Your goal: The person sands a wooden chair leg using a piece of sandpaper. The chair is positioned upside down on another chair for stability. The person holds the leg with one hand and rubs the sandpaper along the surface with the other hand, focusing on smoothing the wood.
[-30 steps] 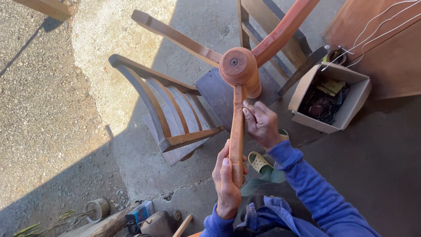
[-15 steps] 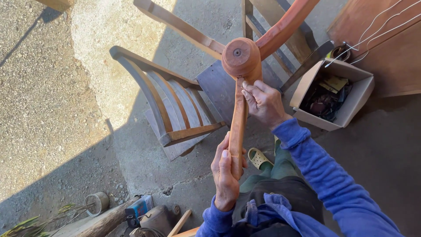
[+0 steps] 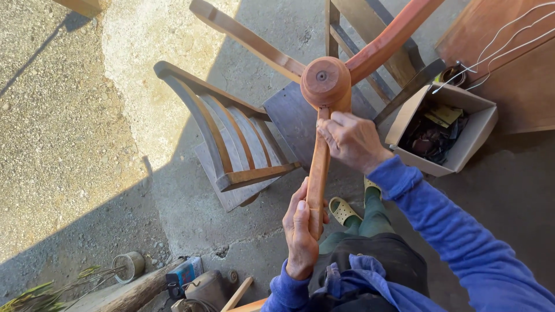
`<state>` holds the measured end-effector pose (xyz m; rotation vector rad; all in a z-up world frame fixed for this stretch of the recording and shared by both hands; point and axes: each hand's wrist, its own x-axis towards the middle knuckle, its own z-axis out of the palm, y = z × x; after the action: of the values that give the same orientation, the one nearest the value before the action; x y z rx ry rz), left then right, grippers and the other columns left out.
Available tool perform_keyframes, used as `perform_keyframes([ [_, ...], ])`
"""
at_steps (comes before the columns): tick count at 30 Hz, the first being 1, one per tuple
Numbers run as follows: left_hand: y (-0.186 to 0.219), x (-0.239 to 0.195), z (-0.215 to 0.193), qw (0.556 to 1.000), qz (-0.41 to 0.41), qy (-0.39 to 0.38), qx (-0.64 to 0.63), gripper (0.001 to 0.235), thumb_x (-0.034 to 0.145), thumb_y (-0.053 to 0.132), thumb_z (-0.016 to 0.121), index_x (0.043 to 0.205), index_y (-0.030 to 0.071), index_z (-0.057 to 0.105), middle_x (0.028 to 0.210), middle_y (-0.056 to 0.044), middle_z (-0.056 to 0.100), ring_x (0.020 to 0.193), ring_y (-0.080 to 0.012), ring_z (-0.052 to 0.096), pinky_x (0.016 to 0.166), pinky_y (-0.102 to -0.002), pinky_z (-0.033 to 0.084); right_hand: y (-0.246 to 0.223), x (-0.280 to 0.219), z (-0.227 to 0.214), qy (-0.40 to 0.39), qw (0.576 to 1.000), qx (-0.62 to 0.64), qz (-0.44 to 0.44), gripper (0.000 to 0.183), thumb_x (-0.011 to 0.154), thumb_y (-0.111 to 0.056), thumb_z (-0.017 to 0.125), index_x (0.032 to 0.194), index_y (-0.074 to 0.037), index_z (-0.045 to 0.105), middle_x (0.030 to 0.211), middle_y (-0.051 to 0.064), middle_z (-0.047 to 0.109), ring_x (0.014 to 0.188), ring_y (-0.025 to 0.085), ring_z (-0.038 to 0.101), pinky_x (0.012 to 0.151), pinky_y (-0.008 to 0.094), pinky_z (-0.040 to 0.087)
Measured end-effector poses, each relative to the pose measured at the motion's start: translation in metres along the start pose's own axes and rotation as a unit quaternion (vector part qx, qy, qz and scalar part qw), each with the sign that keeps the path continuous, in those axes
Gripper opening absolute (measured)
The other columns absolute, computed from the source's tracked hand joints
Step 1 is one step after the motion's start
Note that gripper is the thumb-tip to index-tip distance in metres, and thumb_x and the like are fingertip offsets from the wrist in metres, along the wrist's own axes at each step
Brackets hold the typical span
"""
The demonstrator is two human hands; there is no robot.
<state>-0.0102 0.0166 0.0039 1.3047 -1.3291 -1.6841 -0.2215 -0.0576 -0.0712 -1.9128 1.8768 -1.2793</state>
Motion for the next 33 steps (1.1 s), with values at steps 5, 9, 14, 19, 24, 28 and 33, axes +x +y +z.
perform_keyframes([
  [5, 0.003, 0.005, 0.001, 1.0, 0.005, 0.007, 0.004, 0.063, 0.101, 0.037, 0.036, 0.15, -0.001, 0.05, 0.095, -0.012, 0.068, 0.071, -0.0119, 0.06, 0.058, -0.026, 0.047, 0.0, 0.01, 0.006, 0.001, 0.997, -0.07, 0.015, 0.019, 0.1, -0.019, 0.068, 0.107, -0.002, 0.075, 0.088, 0.012, 0.066, 0.079, 0.032, 0.07, 0.067, 0.042, 0.056],
  [9, -0.003, 0.008, -0.004, 1.0, 0.011, -0.003, -0.022, 0.062, 0.102, 0.036, 0.038, 0.149, -0.002, 0.051, 0.096, -0.012, 0.068, 0.075, -0.0128, 0.06, 0.065, -0.027, 0.051, -0.021, -0.005, 0.001, -0.018, 0.998, 0.043, 0.051, 0.02, 0.099, -0.018, 0.067, 0.107, -0.001, 0.076, 0.091, 0.014, 0.07, 0.079, 0.033, 0.071, 0.069, 0.041, 0.057],
  [14, -0.007, 0.005, -0.005, 0.999, 0.032, -0.008, -0.015, 0.062, 0.103, 0.037, 0.039, 0.148, -0.003, 0.053, 0.096, -0.01, 0.067, 0.076, -0.0125, 0.059, 0.066, -0.028, 0.051, -0.052, -0.014, -0.03, -0.106, 0.966, 0.22, 0.088, 0.019, 0.098, -0.017, 0.066, 0.103, -0.001, 0.075, 0.091, 0.013, 0.075, 0.082, 0.03, 0.075, 0.071, 0.038, 0.059],
  [19, -0.006, 0.006, -0.007, 0.999, 0.033, -0.01, -0.016, 0.061, 0.105, 0.037, 0.04, 0.149, -0.003, 0.054, 0.095, -0.008, 0.064, 0.078, -0.0117, 0.058, 0.067, -0.027, 0.051, -0.069, -0.017, -0.041, -0.154, 0.969, 0.191, 0.036, 0.018, 0.092, -0.016, 0.069, 0.101, -0.002, 0.076, 0.088, 0.015, 0.073, 0.081, 0.031, 0.073, 0.07, 0.039, 0.057],
  [24, -0.003, 0.012, -0.007, 0.999, 0.031, -0.009, -0.027, 0.06, 0.103, 0.036, 0.04, 0.148, -0.002, 0.053, 0.094, -0.007, 0.065, 0.074, -0.0111, 0.058, 0.064, -0.026, 0.05, -0.033, -0.006, -0.017, -0.089, 0.989, 0.112, 0.021, 0.017, 0.095, -0.016, 0.069, 0.103, -0.002, 0.075, 0.091, 0.015, 0.072, 0.082, 0.032, 0.072, 0.071, 0.04, 0.057],
  [28, -0.004, 0.012, -0.007, 0.999, 0.039, -0.013, -0.019, 0.059, 0.104, 0.035, 0.04, 0.147, -0.002, 0.055, 0.093, -0.006, 0.065, 0.072, -0.0103, 0.056, 0.063, -0.026, 0.048, -0.069, -0.027, -0.036, -0.071, 0.98, 0.183, 0.011, 0.018, 0.098, -0.017, 0.066, 0.103, -0.002, 0.074, 0.088, 0.013, 0.069, 0.078, 0.03, 0.071, 0.066, 0.038, 0.055],
  [33, -0.005, 0.003, -0.005, 1.0, 0.023, -0.007, -0.021, 0.058, 0.104, 0.035, 0.041, 0.147, -0.001, 0.056, 0.091, -0.005, 0.064, 0.071, -0.0099, 0.056, 0.062, -0.025, 0.048, -0.054, -0.037, -0.028, -0.077, 0.983, 0.162, 0.045, 0.017, 0.097, -0.017, 0.067, 0.102, -0.002, 0.075, 0.081, 0.013, 0.066, 0.072, 0.03, 0.069, 0.062, 0.039, 0.053],
])
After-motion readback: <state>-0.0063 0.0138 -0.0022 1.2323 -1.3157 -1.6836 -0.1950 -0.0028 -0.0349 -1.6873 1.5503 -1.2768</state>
